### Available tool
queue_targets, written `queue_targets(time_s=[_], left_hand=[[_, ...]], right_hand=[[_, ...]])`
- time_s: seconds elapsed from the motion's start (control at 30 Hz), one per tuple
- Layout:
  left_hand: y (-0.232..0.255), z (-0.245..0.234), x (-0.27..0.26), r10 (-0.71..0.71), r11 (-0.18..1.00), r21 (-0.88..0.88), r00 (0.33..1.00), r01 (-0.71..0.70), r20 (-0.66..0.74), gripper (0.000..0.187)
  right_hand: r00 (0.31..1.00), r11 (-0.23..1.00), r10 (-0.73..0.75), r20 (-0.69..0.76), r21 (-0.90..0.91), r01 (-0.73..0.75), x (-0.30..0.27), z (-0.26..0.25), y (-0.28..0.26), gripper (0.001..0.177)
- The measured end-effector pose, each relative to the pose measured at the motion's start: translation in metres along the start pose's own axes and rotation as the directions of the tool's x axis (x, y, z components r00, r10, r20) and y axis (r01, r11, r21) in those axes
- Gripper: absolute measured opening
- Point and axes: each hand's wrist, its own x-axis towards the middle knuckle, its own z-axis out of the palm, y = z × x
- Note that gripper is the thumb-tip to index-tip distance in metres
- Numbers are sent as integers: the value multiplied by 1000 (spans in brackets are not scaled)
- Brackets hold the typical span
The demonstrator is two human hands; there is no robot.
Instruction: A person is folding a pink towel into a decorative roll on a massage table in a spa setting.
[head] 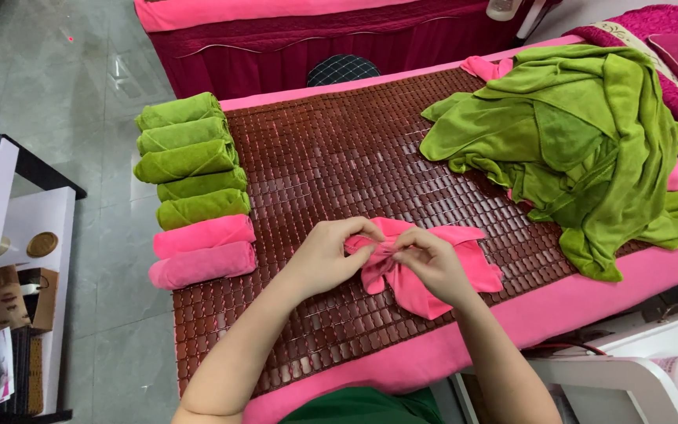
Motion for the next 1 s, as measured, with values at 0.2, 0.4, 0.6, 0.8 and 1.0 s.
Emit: queue_targets(time_s=[0.2,0.4,0.6,0.8,1.0], left_hand=[[-38,7,10,89,960,271,995,-73,-46,28],[-94,16,18,171,912,400,971,-92,-167,12],[-36,35,25,117,992,-40,990,-121,-78,27],[-91,63,38,181,983,61,959,-172,-216,28],[-99,7,43,-139,971,169,973,171,-184,32]], right_hand=[[993,987,-115,-17,-115,113,3,-24,21,10],[989,973,-101,-109,-219,76,7,-37,17,13],[989,966,-144,42,-213,149,27,-22,-44,81],[942,827,-336,-10,-482,290,52,-43,-106,6],[849,799,-463,-255,-534,275,42,-132,-130,14]])
